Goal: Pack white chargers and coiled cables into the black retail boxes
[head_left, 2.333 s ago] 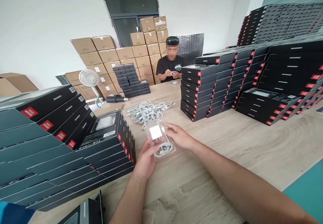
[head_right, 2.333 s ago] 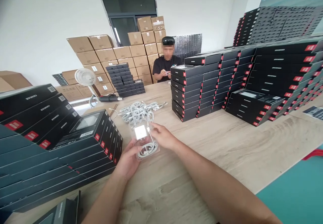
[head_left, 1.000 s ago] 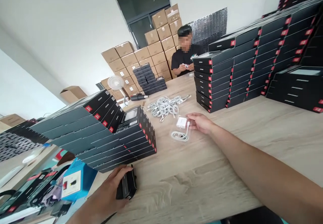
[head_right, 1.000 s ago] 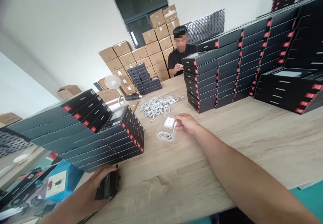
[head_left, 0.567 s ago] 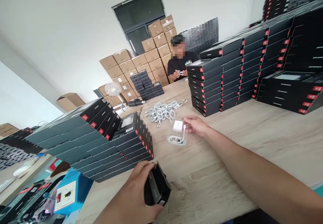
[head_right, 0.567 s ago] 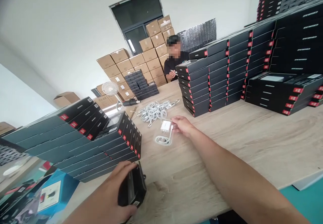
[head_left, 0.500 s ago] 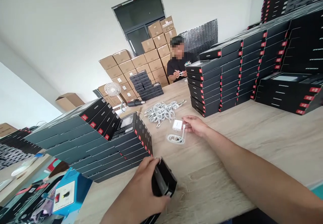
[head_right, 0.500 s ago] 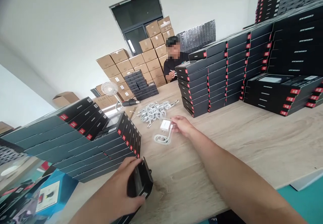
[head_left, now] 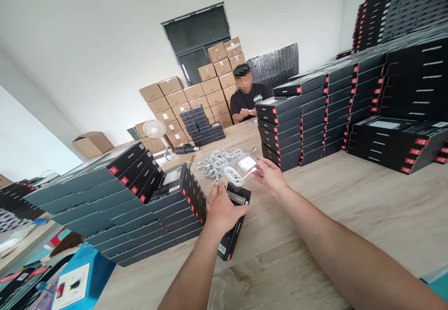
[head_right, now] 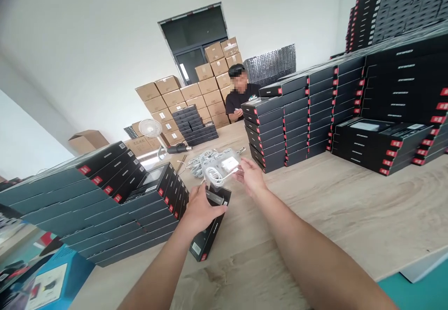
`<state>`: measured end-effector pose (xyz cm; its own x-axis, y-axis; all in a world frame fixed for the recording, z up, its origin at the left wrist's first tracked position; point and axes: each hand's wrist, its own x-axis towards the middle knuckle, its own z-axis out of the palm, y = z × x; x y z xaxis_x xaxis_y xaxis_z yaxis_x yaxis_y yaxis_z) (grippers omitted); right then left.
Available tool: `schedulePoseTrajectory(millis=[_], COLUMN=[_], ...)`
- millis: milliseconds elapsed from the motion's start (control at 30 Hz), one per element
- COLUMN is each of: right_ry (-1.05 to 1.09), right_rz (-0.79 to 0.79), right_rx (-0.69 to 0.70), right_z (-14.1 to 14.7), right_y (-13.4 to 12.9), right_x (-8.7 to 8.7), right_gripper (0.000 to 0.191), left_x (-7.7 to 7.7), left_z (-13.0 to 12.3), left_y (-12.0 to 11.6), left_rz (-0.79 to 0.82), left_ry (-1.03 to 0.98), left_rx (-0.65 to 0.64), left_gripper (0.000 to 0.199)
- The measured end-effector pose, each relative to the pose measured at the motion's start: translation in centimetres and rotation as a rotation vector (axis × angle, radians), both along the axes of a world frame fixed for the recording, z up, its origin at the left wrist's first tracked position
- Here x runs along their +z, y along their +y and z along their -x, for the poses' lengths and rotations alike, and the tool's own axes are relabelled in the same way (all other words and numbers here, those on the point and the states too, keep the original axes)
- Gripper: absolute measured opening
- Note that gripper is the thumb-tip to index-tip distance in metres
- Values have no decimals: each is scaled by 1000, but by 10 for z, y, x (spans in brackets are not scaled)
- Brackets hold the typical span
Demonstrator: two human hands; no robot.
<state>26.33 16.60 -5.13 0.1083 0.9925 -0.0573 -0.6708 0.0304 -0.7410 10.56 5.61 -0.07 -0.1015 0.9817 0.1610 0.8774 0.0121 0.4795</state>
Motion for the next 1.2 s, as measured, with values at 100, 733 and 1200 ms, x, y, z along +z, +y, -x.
schedulePoseTrajectory(millis=[100,733,1200], right_ry=[-43,-186,-318], right_rz=[-64,-148,-314], right_rx=[-133,223,692], right_z=[-9,-44,-49], right_y=[5,8,-17], right_x=[1,18,26], right_gripper=[29,27,41], left_x=[2,2,13], left_z=[-8,-8,-16], left_y=[19,50,22], left_rz=[28,-54,-232], left_ry=[28,-161,-271], left_rx=[18,-163,-290], left_gripper=[97,97,88])
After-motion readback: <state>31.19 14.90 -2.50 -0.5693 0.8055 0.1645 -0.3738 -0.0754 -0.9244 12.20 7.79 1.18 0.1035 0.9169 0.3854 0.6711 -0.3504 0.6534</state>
